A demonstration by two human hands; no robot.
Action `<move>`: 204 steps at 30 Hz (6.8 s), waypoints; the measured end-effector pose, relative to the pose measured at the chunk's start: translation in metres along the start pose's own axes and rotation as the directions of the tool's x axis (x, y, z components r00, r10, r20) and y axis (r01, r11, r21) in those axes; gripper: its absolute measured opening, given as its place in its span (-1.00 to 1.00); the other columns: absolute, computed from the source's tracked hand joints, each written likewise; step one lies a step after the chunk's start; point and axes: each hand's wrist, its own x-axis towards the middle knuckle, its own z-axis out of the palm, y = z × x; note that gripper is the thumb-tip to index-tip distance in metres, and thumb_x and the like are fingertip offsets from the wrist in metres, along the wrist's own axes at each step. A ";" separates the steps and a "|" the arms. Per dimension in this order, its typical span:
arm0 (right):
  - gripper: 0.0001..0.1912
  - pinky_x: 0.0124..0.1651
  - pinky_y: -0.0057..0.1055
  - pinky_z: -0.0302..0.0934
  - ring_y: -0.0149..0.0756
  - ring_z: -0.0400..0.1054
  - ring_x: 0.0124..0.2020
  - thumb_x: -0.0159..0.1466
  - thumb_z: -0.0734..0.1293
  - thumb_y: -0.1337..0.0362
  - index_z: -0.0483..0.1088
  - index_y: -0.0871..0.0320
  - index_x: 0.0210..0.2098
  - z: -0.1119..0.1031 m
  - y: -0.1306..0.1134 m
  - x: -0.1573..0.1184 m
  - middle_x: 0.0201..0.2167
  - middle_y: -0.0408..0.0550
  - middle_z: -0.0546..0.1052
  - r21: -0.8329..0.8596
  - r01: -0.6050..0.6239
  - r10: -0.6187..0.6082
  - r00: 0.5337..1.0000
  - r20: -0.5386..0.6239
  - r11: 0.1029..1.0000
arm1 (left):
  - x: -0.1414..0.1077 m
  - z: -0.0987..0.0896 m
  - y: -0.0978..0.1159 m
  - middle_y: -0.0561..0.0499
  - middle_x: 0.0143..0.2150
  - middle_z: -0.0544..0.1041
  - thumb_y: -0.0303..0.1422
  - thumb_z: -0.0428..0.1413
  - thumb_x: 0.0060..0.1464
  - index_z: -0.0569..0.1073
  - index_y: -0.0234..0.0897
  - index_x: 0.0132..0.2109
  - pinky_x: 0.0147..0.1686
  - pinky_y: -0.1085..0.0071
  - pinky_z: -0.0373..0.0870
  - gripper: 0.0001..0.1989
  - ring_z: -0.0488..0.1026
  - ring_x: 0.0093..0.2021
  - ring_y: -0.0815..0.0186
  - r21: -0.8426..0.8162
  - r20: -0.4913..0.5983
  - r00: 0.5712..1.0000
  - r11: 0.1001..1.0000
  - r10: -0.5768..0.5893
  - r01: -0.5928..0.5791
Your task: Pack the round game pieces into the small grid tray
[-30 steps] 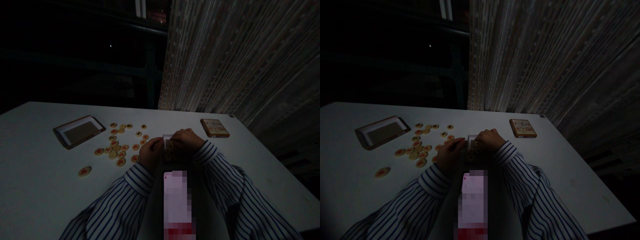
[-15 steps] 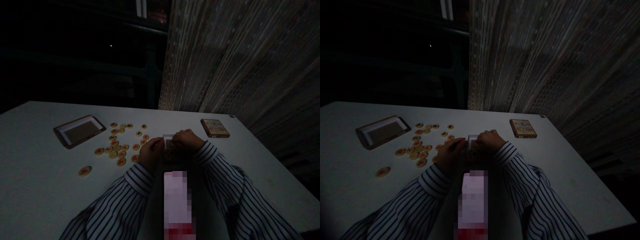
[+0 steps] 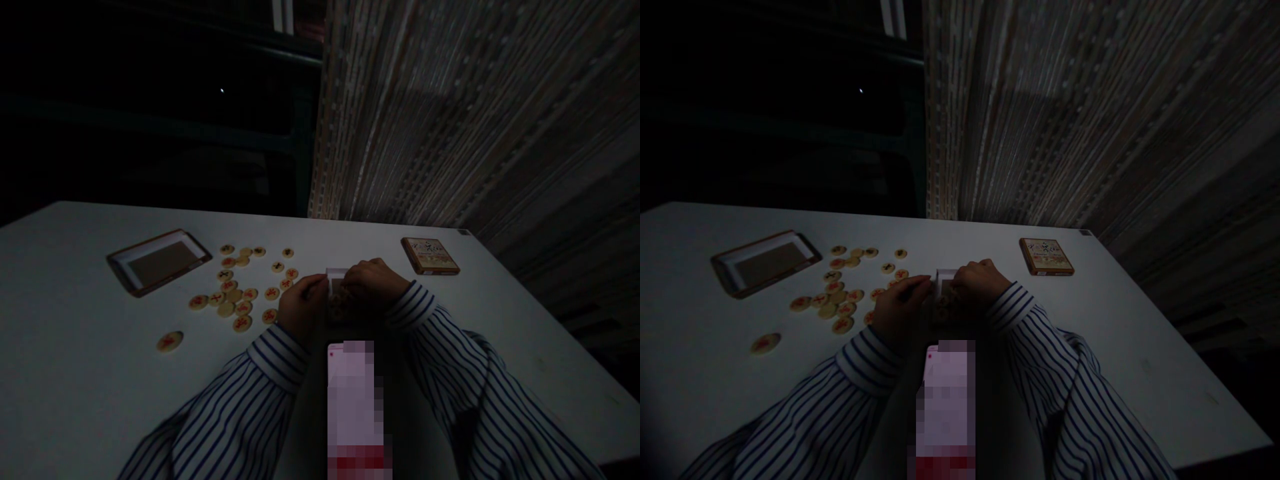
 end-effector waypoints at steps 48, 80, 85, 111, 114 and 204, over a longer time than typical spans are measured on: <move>-0.72 -0.09 -0.36 0.03 -0.31 0.28 -0.15 0.18 0.14 0.38 0.38 0.20 -0.18 -0.029 0.005 -0.021 -0.20 -0.02 0.46 0.064 -0.075 0.093 0.926 -0.367 0.995 | 0.001 0.000 -0.005 0.00 -0.42 0.55 -0.25 0.10 -0.12 0.49 -0.28 -0.33 -0.37 0.40 0.43 -0.78 0.47 -0.40 0.32 -0.049 -0.050 0.998 0.998 0.043 -0.046; -0.72 -0.12 -0.32 0.18 -0.26 0.35 -0.21 0.19 0.15 0.32 0.39 0.16 -0.16 -0.045 0.008 -0.041 -0.23 -0.05 0.50 0.064 -0.071 0.094 0.836 -0.541 0.995 | 0.005 -0.067 0.029 -0.04 -0.37 0.54 -0.22 0.13 -0.13 0.50 -0.33 -0.29 -0.28 0.39 0.39 -0.71 0.46 -0.36 0.32 -0.047 -0.166 0.982 0.994 0.094 -0.103; -0.70 -0.19 -0.34 0.19 -0.27 0.37 -0.28 0.20 0.14 0.28 0.35 0.13 -0.12 -0.044 0.003 -0.040 -0.25 -0.07 0.50 0.113 -0.118 0.162 0.793 -0.587 0.987 | 0.021 -0.100 0.028 -0.04 -0.37 0.54 -0.23 0.13 -0.14 0.49 -0.35 -0.30 -0.28 0.39 0.39 -0.72 0.47 -0.36 0.32 -0.030 -0.318 0.944 0.994 0.090 -0.105; -0.70 -0.15 -0.35 0.22 -0.32 0.40 -0.31 0.21 0.13 0.25 0.37 0.13 -0.13 -0.031 -0.004 -0.032 -0.21 -0.10 0.51 0.127 -0.097 0.151 0.828 -0.539 0.987 | 0.022 -0.150 -0.010 0.05 -0.52 0.49 -0.26 0.11 -0.16 0.42 -0.34 -0.41 -0.44 0.42 0.41 -0.79 0.44 -0.50 0.36 -0.049 -0.681 0.730 0.991 0.055 -0.121; -0.70 -0.13 -0.33 0.22 -0.29 0.39 -0.26 0.21 0.12 0.26 0.37 0.13 -0.12 -0.031 -0.004 -0.033 -0.21 -0.08 0.50 0.135 -0.085 0.145 0.825 -0.545 0.987 | 0.022 -0.150 -0.012 0.04 -0.50 0.49 -0.26 0.14 -0.18 0.43 -0.34 -0.40 -0.43 0.42 0.40 -0.78 0.45 -0.49 0.36 -0.039 -0.660 0.749 0.993 0.061 -0.115; -0.74 -0.38 -0.50 0.16 -0.42 0.32 -0.43 0.14 0.25 0.12 0.39 0.20 -0.33 -0.027 -0.016 0.007 -0.46 -0.12 0.47 0.606 0.188 0.181 0.850 -0.495 0.773 | 0.033 -0.022 0.035 -0.06 -0.32 0.54 -0.25 0.07 -0.07 0.49 -0.36 -0.26 -0.26 0.42 0.33 -0.72 0.44 -0.30 0.30 -0.178 0.298 0.950 0.983 0.091 -0.038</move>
